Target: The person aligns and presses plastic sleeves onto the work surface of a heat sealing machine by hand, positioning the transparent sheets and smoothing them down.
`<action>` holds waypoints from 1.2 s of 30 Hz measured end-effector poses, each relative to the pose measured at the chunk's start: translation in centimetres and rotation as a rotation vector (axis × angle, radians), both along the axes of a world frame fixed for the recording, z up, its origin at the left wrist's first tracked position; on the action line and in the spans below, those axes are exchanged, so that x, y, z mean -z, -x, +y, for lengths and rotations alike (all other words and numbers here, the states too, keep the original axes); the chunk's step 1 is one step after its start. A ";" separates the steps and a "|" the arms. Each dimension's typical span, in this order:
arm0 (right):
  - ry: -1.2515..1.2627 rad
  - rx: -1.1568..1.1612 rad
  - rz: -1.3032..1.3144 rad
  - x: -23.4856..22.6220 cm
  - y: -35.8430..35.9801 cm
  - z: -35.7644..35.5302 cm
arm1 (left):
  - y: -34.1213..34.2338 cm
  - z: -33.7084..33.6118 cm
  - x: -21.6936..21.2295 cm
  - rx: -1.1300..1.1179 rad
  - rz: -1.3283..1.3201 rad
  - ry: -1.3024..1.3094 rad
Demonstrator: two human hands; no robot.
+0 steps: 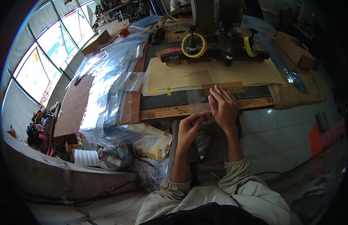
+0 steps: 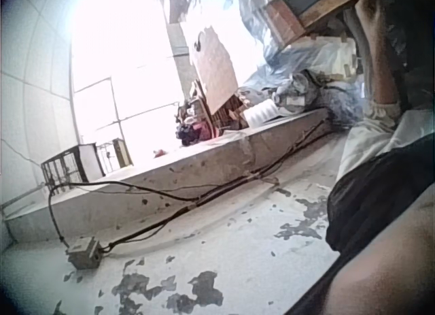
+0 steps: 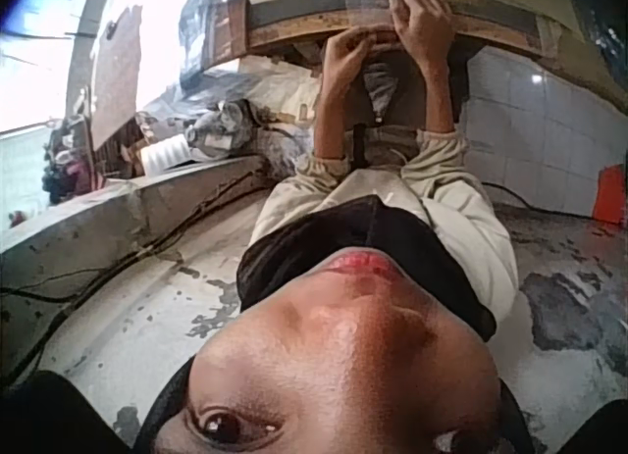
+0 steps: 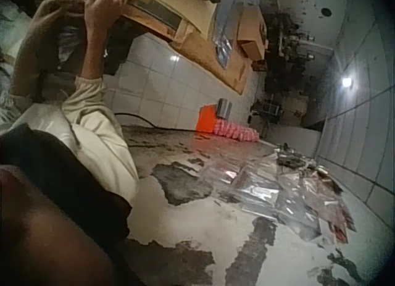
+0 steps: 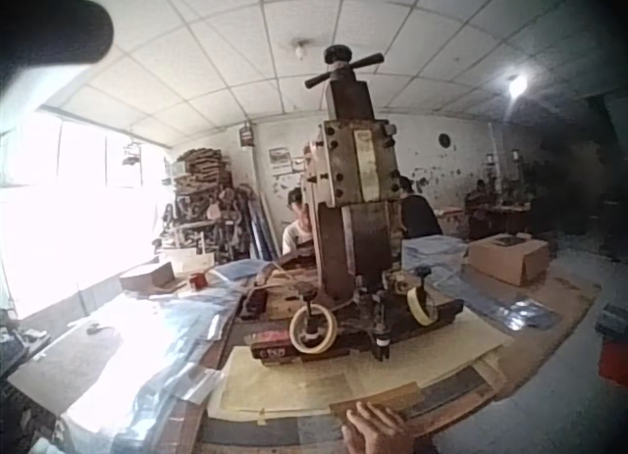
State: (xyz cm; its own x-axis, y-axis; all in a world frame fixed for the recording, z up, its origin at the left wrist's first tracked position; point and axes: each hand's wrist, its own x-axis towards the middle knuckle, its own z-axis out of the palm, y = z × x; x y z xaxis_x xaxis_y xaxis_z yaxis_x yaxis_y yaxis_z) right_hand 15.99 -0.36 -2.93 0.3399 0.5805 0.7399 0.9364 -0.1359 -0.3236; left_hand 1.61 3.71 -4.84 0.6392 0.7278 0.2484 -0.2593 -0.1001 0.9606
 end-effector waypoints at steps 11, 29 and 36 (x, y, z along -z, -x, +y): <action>-0.037 -0.111 0.168 -1.1 -0.1 -0.6 | 0.4 -0.2 -3.0 -0.030 0.046 0.083; -0.037 -0.259 0.406 -1.9 -1.1 -1.1 | 5.6 -3.1 -9.5 0.073 -0.065 0.151; 0.155 -0.271 0.136 -1.5 -0.8 -1.9 | 8.5 -4.3 -9.9 0.396 0.086 -0.375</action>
State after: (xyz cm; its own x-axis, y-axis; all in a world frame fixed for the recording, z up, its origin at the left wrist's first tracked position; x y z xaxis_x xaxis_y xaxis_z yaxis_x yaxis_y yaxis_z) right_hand 16.74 -2.25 -1.42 0.2476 0.7653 0.5942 0.8950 0.0542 -0.4427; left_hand -6.86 -0.63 5.10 0.8753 0.2999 0.3794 -0.2691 -0.3499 0.8973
